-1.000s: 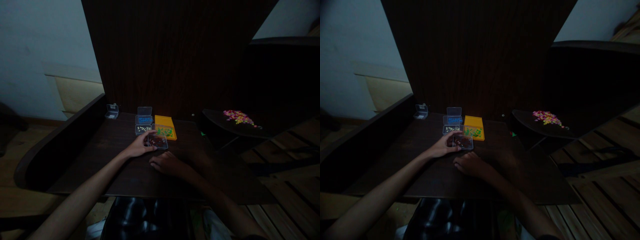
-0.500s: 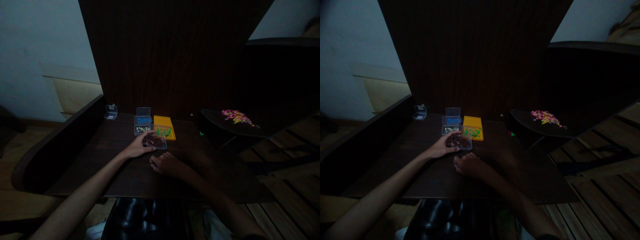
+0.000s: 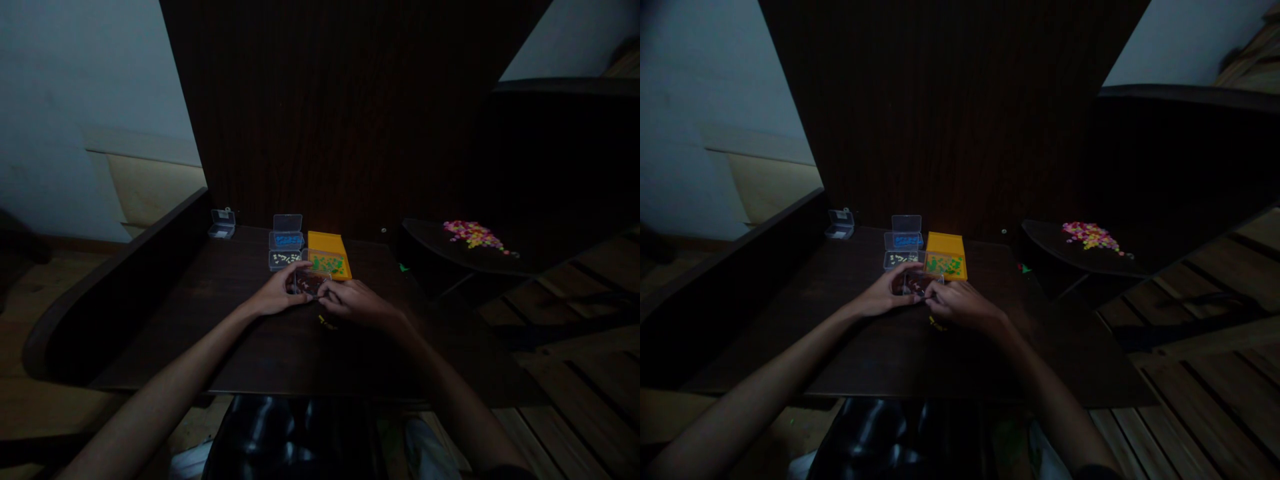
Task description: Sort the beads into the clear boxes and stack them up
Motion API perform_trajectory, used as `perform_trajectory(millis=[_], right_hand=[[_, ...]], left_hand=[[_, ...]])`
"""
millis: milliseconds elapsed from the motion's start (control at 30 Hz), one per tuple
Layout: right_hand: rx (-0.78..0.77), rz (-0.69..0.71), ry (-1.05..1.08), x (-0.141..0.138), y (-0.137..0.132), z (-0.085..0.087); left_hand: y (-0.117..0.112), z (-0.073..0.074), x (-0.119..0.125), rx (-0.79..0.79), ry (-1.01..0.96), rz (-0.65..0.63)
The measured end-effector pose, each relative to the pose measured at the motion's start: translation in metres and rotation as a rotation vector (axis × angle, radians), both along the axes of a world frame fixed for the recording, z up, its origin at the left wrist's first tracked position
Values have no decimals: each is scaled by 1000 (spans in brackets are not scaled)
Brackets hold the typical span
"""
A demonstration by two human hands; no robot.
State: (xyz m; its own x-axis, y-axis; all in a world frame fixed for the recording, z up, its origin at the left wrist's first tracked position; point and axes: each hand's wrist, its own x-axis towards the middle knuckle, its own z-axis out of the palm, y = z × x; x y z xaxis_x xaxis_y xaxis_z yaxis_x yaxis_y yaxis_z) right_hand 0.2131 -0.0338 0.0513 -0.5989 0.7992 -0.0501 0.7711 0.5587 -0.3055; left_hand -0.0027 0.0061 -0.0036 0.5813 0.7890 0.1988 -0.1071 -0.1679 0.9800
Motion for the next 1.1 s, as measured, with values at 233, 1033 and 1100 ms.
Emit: perform_trajectory(millis=[233,1033,1100], right_hand=[[33,11,-56,2,27,-1],[86,-23,-195,-7,31,6],[95,-22,-170,-5,30,8]], left_hand=[[-1,0,1,-9,17,-12],[-4,3,1,-21,15,-11],[-3,3,1,-33,13,-15]])
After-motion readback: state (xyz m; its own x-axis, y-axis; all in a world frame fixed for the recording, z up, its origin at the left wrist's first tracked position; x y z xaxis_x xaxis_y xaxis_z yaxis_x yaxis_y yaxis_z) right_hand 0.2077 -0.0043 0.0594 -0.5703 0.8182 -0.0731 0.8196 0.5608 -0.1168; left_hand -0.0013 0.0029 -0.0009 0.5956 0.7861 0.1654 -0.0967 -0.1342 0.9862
